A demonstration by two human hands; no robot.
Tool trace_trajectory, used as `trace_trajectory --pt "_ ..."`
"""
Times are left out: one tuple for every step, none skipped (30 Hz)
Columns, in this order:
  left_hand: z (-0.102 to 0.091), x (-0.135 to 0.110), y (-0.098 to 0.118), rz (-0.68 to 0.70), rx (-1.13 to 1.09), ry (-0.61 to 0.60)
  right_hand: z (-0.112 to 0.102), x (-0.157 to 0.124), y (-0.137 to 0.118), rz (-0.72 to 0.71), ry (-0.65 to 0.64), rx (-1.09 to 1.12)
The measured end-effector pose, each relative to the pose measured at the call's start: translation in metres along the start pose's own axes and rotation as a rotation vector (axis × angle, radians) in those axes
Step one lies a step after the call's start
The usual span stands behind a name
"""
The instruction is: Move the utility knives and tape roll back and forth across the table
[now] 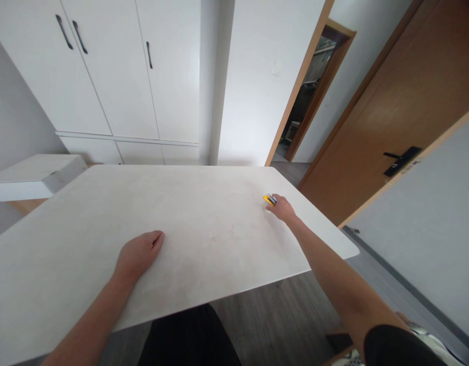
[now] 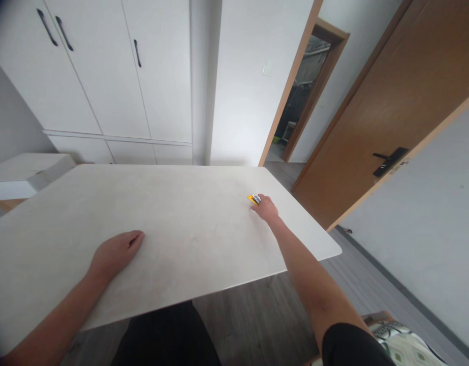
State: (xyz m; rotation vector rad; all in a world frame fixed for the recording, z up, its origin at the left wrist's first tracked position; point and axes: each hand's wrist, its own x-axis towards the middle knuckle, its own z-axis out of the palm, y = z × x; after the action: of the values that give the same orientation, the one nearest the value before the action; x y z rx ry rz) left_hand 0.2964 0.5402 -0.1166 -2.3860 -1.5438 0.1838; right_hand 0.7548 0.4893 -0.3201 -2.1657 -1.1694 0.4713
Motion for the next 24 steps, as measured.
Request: trace_trajectory --pt "0.0 0.0 0.0 0.003 -0.001 -0.002 -0.002 0.007 -0.002 -0.014 -0.073 -0.036" --pt "-0.001 0.0 0.001 0.005 -0.003 -0.003 -0.003 0.012 -0.003 -0.033 -0.138 -0.067" --pt "-0.001 0.0 0.002 0.007 -0.008 -0.004 -0.004 0.016 -0.004 -0.053 -0.19 -0.093" --pt "-0.002 -0.001 0.002 0.007 -0.014 -0.001 -0.004 0.02 -0.006 -0.076 -0.225 -0.113" --pt "-0.002 -0.001 0.003 0.008 -0.021 0.007 -0.004 0.022 -0.01 -0.094 -0.239 -0.128" --pt "-0.003 -0.001 0.004 0.011 -0.027 0.016 -0.004 0.024 -0.017 -0.108 -0.238 -0.136" --pt "-0.003 -0.001 0.005 0.013 -0.031 0.026 -0.004 0.024 -0.027 -0.124 -0.227 -0.135" --pt "-0.004 -0.001 0.006 0.02 -0.033 0.034 -0.005 0.024 -0.043 -0.148 -0.215 -0.123" --pt "-0.004 -0.001 0.006 0.029 -0.036 0.036 -0.005 0.022 -0.063 -0.184 -0.203 -0.095" --pt "-0.004 -0.001 0.007 0.035 -0.038 0.034 -0.005 0.018 -0.088 -0.232 -0.198 -0.053" --pt "-0.004 -0.001 0.007 0.04 -0.041 0.04 -0.005 0.013 -0.118 -0.294 -0.202 -0.001" --pt "-0.004 -0.001 0.007 0.045 -0.044 0.044 -0.005 0.005 -0.15 -0.365 -0.215 0.05" --pt "-0.004 -0.001 0.007 0.05 -0.048 0.048 -0.004 -0.006 -0.186 -0.443 -0.236 0.096" --pt "-0.004 -0.001 0.007 0.054 -0.054 0.053 -0.003 -0.018 -0.222 -0.525 -0.255 0.128" --pt "-0.004 -0.001 0.007 0.055 -0.064 0.054 0.0 -0.032 -0.258 -0.603 -0.27 0.146" --pt "-0.004 -0.002 0.007 0.055 -0.08 0.054 0.004 -0.047 -0.294 -0.686 -0.285 0.164" --pt "-0.004 -0.002 0.007 0.053 -0.101 0.052 0.009 -0.062 -0.328 -0.768 -0.307 0.18" --pt "-0.004 -0.002 0.007 0.048 -0.133 0.051 0.016 -0.076 -0.359 -0.845 -0.334 0.182" --pt "-0.003 -0.002 0.006 0.042 -0.174 0.051 0.023 -0.09 -0.387 -0.904 -0.367 0.178" --pt "-0.002 -0.002 0.006 0.037 -0.217 0.053 0.031 -0.103 -0.412 -0.948 -0.4 0.165" --pt "0.0 -0.002 0.005 0.034 -0.258 0.056 0.04 -0.114 -0.433 -0.978 -0.433 0.145" --pt "0.003 -0.003 0.003 0.034 -0.296 0.062 0.048 -0.124 -0.451 -0.995 -0.463 0.125" --pt "0.006 -0.003 0.002 0.034 -0.332 0.073 0.055 -0.132 -0.466 -1.004 -0.488 0.104" --pt "0.01 -0.003 0.0 0.031 -0.364 0.086 0.062 -0.138 -0.477 -1.005 -0.511 0.085"
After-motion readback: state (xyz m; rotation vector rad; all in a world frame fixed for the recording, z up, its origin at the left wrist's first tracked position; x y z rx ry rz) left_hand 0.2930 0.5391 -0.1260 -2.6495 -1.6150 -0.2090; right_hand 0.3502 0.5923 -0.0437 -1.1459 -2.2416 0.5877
